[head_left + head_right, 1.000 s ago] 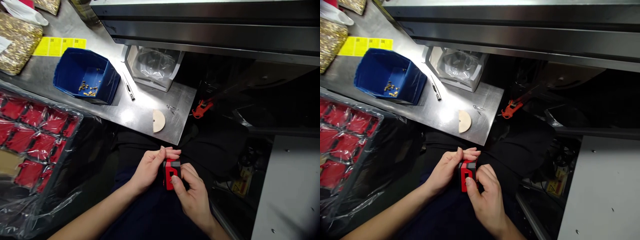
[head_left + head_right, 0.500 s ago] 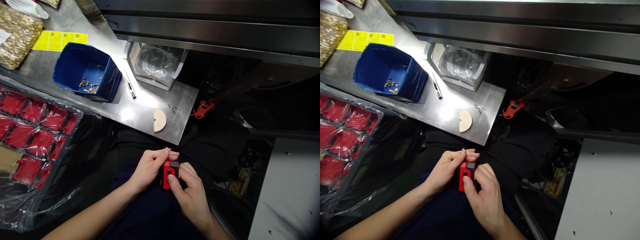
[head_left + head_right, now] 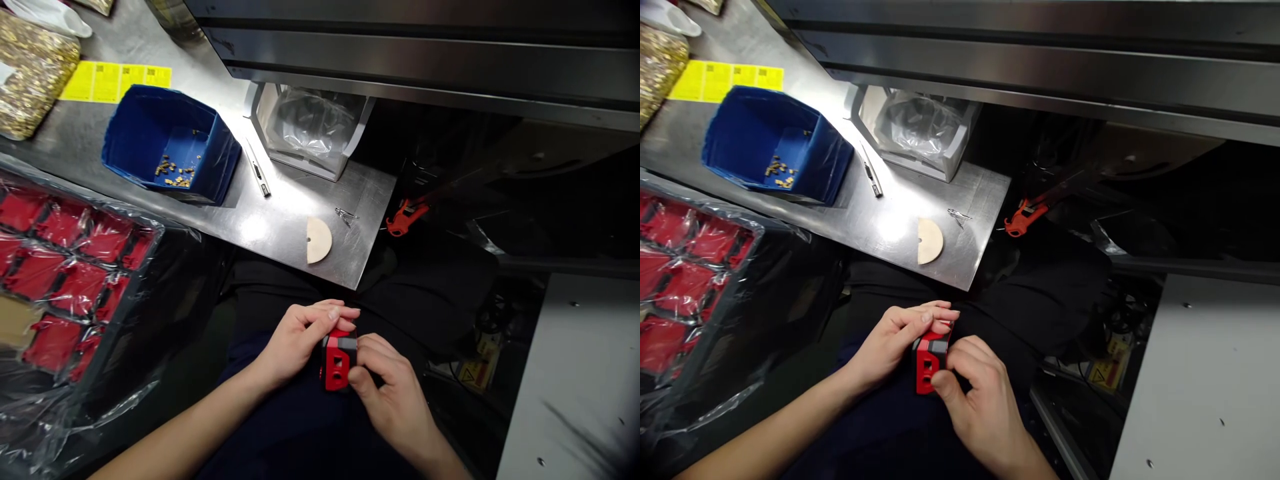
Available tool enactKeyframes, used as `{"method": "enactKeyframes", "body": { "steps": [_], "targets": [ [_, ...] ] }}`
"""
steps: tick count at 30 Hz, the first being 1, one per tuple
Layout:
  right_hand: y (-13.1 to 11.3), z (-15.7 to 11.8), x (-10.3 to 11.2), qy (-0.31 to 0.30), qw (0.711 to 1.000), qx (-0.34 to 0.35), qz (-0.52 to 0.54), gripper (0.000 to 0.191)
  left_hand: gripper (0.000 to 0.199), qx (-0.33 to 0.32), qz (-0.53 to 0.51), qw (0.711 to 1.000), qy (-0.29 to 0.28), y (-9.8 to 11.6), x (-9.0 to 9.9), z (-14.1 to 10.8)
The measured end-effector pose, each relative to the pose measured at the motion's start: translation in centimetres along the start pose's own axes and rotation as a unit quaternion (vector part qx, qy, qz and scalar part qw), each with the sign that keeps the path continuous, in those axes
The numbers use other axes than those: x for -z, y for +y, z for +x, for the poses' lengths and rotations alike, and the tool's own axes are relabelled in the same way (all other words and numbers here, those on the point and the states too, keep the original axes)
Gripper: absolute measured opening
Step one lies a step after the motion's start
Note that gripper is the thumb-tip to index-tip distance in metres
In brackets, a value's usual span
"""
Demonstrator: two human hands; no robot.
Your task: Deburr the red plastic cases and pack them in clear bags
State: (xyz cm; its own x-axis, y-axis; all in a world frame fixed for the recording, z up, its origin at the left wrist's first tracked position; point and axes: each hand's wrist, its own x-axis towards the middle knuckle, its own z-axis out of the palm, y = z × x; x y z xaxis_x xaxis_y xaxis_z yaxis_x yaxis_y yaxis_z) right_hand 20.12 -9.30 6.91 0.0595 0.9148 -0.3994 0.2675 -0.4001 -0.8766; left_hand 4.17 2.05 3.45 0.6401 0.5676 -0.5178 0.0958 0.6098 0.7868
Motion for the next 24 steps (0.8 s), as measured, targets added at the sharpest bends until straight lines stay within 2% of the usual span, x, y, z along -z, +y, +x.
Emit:
{"method": "enactKeyframes", "body": {
  "steps": [4, 9, 16, 20, 24],
  "targets": [
    [-0.3, -0.5, 1.7, 0.025, 0.996, -0.066, 0.052, 0.021, 0.027, -0.032, 0.023, 0.999, -0.037, 0.2, -0.1, -0.2],
    [-1.6, -0.5, 2.4, 0.003, 0.993, -0.106, 0.053, 0.022, 0.018, -0.046, 0.049, 0.997, -0.025, 0.4, -0.2, -0.4],
    [-2.4, -0.8, 2.6, 0.01, 0.993, -0.12, -0.002, 0.018, 0.043, -0.058, 0.072, 0.996, -0.004, -0.1, -0.5, -1.0],
    [-2.5, -1.2, 2.6, -0.003, 0.99, -0.142, -0.002, 0.02, 0.045, -0.036, 0.117, 0.992, -0.031, 0.0, -0.4, -1.4],
    [-2.4, -1.4, 2.5, 0.002, 0.991, -0.117, -0.062, 0.018, 0.087, -0.036, 0.15, 0.984, -0.088, 0.3, -0.3, -1.7]
  ]
}}
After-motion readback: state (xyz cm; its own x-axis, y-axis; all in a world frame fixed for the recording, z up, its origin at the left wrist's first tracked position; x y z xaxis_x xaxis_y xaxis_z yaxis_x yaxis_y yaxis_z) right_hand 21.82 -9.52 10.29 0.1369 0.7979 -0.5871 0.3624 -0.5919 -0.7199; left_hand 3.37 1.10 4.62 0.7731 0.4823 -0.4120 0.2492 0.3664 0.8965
